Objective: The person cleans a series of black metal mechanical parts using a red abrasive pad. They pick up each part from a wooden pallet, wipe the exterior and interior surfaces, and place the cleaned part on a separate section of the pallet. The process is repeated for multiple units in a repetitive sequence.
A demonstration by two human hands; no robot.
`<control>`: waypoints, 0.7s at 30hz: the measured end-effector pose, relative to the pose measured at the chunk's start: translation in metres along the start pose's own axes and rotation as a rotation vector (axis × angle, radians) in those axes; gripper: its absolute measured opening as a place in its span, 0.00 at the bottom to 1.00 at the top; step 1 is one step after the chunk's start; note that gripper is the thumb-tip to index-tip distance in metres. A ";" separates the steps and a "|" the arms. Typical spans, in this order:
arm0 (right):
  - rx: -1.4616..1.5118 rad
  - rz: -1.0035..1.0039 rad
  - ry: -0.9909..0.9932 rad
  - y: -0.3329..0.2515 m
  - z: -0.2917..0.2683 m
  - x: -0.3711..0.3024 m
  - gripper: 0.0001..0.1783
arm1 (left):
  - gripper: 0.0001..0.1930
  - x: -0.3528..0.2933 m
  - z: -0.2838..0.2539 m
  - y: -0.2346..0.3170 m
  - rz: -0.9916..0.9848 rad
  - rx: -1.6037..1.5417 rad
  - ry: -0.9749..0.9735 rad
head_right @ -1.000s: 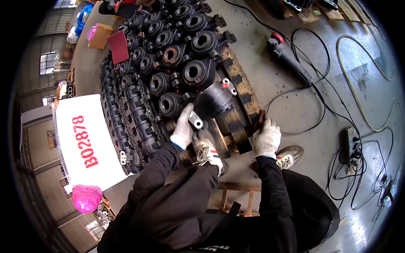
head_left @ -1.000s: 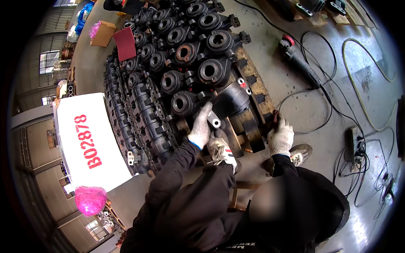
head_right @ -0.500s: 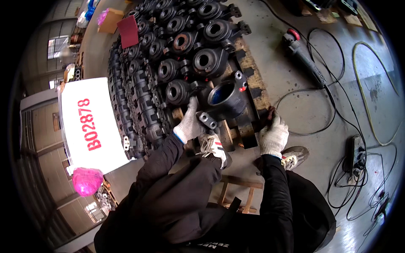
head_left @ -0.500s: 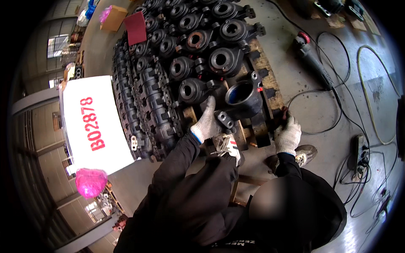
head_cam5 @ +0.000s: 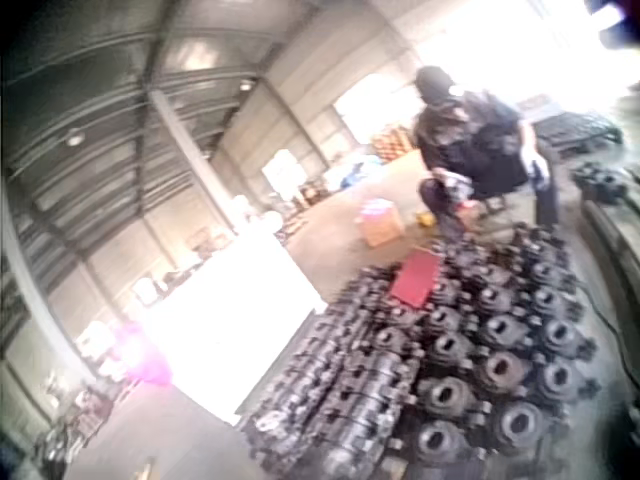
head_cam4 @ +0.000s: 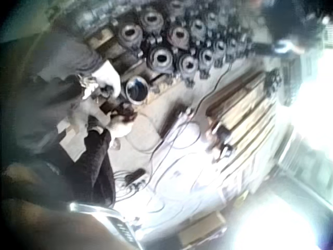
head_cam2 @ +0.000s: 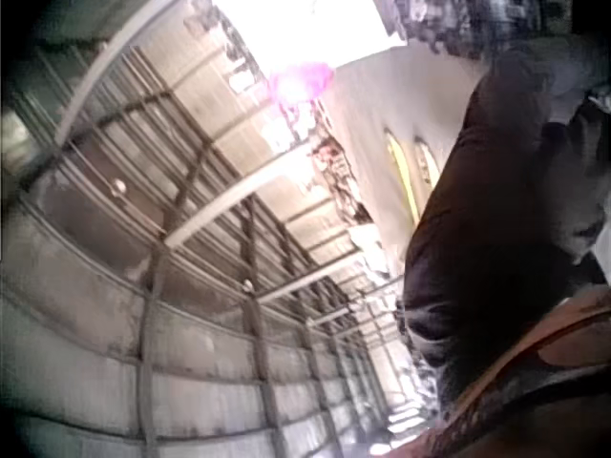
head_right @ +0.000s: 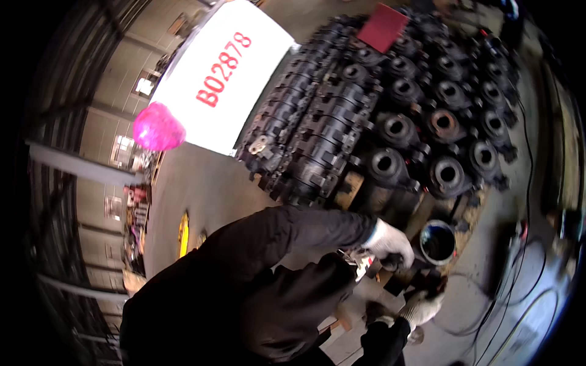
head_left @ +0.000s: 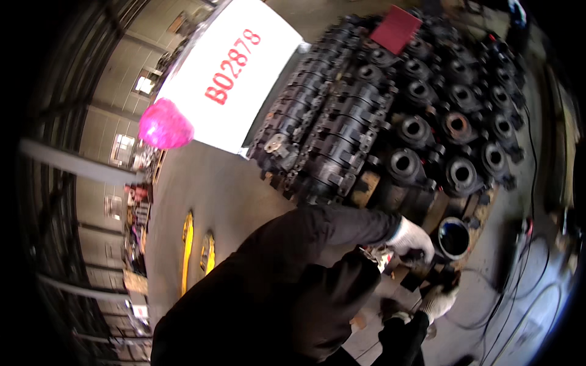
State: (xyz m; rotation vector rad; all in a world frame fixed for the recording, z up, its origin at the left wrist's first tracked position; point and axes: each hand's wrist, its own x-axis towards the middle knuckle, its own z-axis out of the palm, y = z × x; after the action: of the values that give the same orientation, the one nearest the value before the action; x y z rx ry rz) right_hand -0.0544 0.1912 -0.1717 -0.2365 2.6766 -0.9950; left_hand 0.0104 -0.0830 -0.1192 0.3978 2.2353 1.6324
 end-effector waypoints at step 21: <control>-0.130 0.040 -0.032 0.022 -0.001 0.008 0.31 | 0.05 -0.127 -0.035 0.136 -0.291 0.278 0.307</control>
State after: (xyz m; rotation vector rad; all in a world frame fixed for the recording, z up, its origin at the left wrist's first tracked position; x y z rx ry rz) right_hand -0.0632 0.2061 -0.1867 -0.2226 2.7091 -0.8000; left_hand 0.1128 -0.1255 0.0346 -0.1216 2.6083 1.3080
